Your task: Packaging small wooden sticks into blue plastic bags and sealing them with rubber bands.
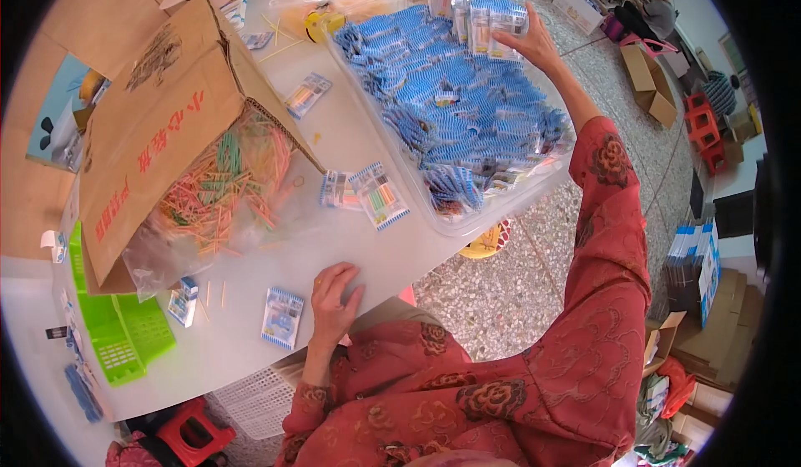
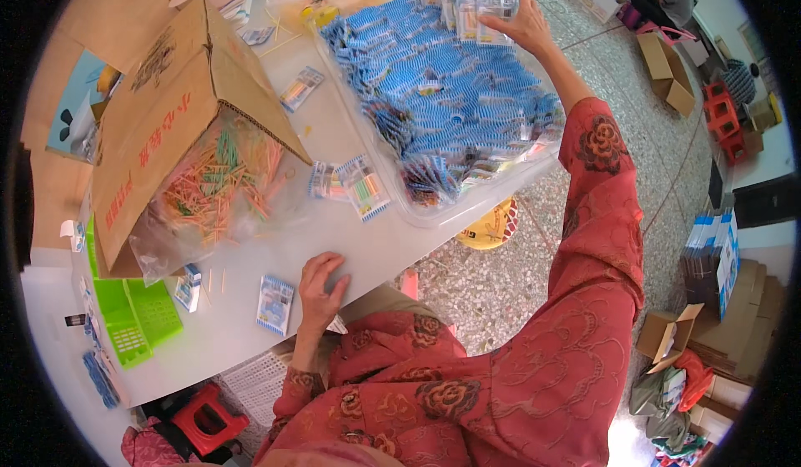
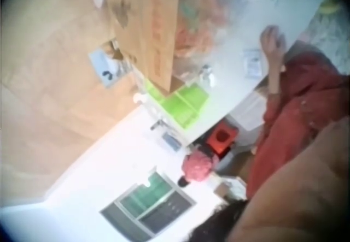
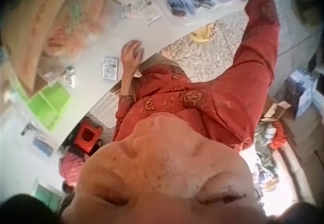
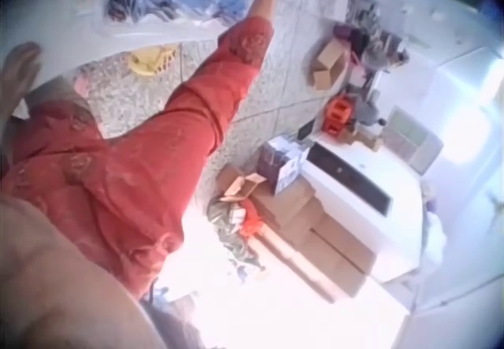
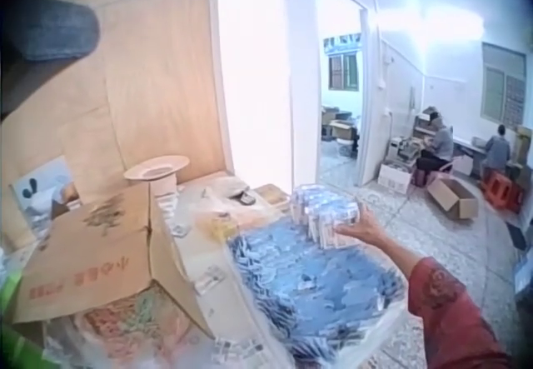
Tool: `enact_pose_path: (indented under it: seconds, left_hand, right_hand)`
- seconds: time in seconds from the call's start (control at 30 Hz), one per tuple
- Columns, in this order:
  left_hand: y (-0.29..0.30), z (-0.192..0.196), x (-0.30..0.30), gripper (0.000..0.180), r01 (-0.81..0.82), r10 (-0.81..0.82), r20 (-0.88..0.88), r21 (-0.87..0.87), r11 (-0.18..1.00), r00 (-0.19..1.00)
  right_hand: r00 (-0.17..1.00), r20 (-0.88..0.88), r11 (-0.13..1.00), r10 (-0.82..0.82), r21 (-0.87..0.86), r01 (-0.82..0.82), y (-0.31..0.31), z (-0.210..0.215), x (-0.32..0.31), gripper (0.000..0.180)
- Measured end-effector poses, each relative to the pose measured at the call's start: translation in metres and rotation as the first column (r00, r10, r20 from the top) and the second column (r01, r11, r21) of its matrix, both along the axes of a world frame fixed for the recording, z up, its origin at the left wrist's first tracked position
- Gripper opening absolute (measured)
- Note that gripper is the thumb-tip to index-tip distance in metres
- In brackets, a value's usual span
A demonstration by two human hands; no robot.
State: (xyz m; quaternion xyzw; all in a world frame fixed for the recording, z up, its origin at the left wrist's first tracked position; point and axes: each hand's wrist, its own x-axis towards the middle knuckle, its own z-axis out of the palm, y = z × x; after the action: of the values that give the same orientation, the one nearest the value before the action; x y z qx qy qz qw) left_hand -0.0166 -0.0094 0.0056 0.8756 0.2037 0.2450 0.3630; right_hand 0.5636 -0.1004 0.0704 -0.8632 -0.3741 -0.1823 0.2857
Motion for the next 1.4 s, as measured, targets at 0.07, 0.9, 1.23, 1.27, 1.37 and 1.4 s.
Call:
enact_pose_path:
  seconds: [0.07, 0.9, 1.23, 1.27, 1.37, 1.4]
  left_hand:
    - [-0.001, -0.001, -0.002, 0.032, -0.003, 0.003, 0.002, 0.001, 1.0, 1.0]
    - [0.054, 0.004, 0.085, 0.058, 0.009, -0.007, -0.009, 0.321, 0.947, 1.0]
    - [0.052, -0.02, 0.069, 0.05, 0.115, -0.081, -0.101, 0.401, 0.909, 0.992]
    - [0.051, -0.02, 0.065, 0.05, 0.107, -0.073, -0.1, 0.397, 0.911, 0.992]
    - [0.039, -0.016, 0.054, 0.052, 0.139, -0.093, -0.14, 0.364, 0.921, 0.986]
    - [0.035, -0.014, 0.047, 0.052, 0.149, -0.105, -0.14, 0.357, 0.922, 0.985]
  right_hand:
    - [0.999, 0.036, 1.0, -0.003, 0.026, 0.002, 0.0, 0.0, -0.005, 0.115]
    - [0.842, -0.091, 0.828, 0.531, 0.268, -0.493, 0.019, 0.013, -0.418, 0.049]
    - [0.932, -0.103, 0.935, 0.346, -0.049, -0.353, 0.03, -0.093, -0.392, 0.05]
    - [0.918, -0.116, 0.921, 0.38, -0.049, -0.387, 0.026, -0.095, -0.394, 0.049]
    - [0.901, -0.111, 0.904, 0.419, -0.043, -0.426, 0.012, -0.1, -0.402, 0.049]
    - [0.898, -0.121, 0.901, 0.423, -0.049, -0.431, 0.007, -0.096, -0.405, 0.049]
